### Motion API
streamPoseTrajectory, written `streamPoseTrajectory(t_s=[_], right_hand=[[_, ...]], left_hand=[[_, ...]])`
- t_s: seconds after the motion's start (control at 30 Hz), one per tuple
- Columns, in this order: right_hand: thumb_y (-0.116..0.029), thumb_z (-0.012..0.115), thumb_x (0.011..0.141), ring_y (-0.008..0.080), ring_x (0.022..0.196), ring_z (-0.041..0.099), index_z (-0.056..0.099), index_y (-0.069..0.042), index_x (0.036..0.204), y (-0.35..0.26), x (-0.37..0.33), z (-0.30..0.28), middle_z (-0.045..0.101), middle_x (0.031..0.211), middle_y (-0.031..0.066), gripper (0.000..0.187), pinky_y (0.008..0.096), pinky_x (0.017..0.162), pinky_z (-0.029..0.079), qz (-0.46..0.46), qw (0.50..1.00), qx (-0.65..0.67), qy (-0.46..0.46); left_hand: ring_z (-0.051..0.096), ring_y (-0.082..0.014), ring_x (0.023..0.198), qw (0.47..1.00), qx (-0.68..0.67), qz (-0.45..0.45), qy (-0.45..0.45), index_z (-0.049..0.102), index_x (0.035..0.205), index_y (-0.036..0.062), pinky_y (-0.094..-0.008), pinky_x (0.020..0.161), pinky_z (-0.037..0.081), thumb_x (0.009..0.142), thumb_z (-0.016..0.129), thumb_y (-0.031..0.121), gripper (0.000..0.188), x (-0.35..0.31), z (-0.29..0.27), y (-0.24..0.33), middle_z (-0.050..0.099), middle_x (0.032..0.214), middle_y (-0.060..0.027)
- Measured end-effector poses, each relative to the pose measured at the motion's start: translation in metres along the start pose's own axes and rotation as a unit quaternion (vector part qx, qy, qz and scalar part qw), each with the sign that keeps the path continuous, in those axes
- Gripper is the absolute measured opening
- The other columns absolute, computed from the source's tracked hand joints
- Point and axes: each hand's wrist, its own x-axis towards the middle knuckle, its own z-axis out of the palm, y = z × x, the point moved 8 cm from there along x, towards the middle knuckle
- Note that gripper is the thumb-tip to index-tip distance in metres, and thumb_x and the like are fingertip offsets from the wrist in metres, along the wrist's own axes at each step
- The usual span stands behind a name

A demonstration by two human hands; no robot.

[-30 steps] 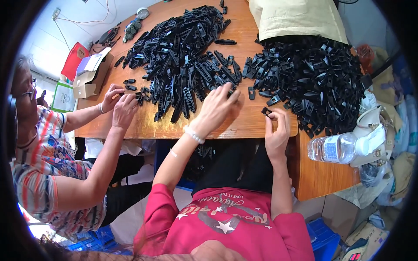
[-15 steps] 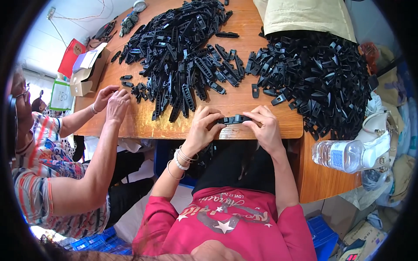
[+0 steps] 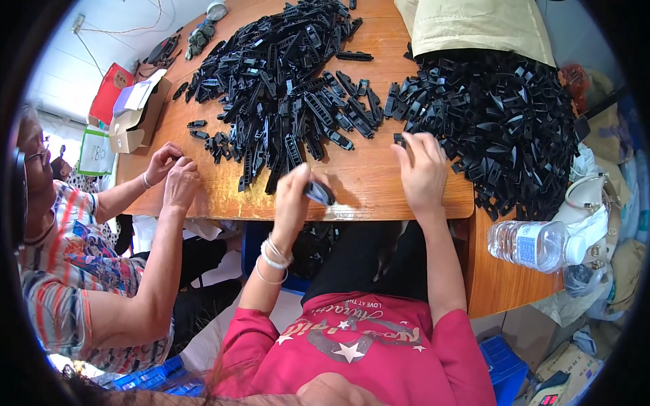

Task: Sorting and inspecting small black plastic mechanical components at a workbench.

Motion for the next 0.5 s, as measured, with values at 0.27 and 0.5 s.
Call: streamPoseTrajectory(t_s=[0.27, 0.5], right_hand=[[-0.004, 0.068, 0.081, 0.0272, 0.086, 0.055, 0.062, -0.002, 0.088, -0.02, -0.013, 0.019, 0.056, 0.092, 0.0106, 0.009, 0.0386, 0.077, 0.043, -0.11, 0.993, -0.041, -0.005], [-0.014, 0.046, 0.102, 0.0054, 0.062, 0.046, 0.062, -0.002, 0.11, 0.025, -0.041, 0.003, 0.051, 0.072, 0.0003, 0.022, 0.0224, 0.056, 0.041, 0.209, 0.928, 0.304, -0.046]], left_hand=[[0.065, -0.0312, 0.066, 0.731, 0.652, 0.203, 0.014, 0.058, 0.107, 0.0015, -0.0364, 0.055, 0.052, 0.086, 0.061, 0.008, 0.021, 0.047, 0.046, 0.027, 0.061, 0.087, -0.0194], [0.064, -0.0315, 0.072, 0.755, 0.61, 0.216, -0.106, 0.053, 0.101, 0.0026, -0.0384, 0.061, 0.052, 0.082, 0.061, 0.005, 0.021, 0.001, 0.063, 0.015, 0.058, 0.09, -0.0174]])
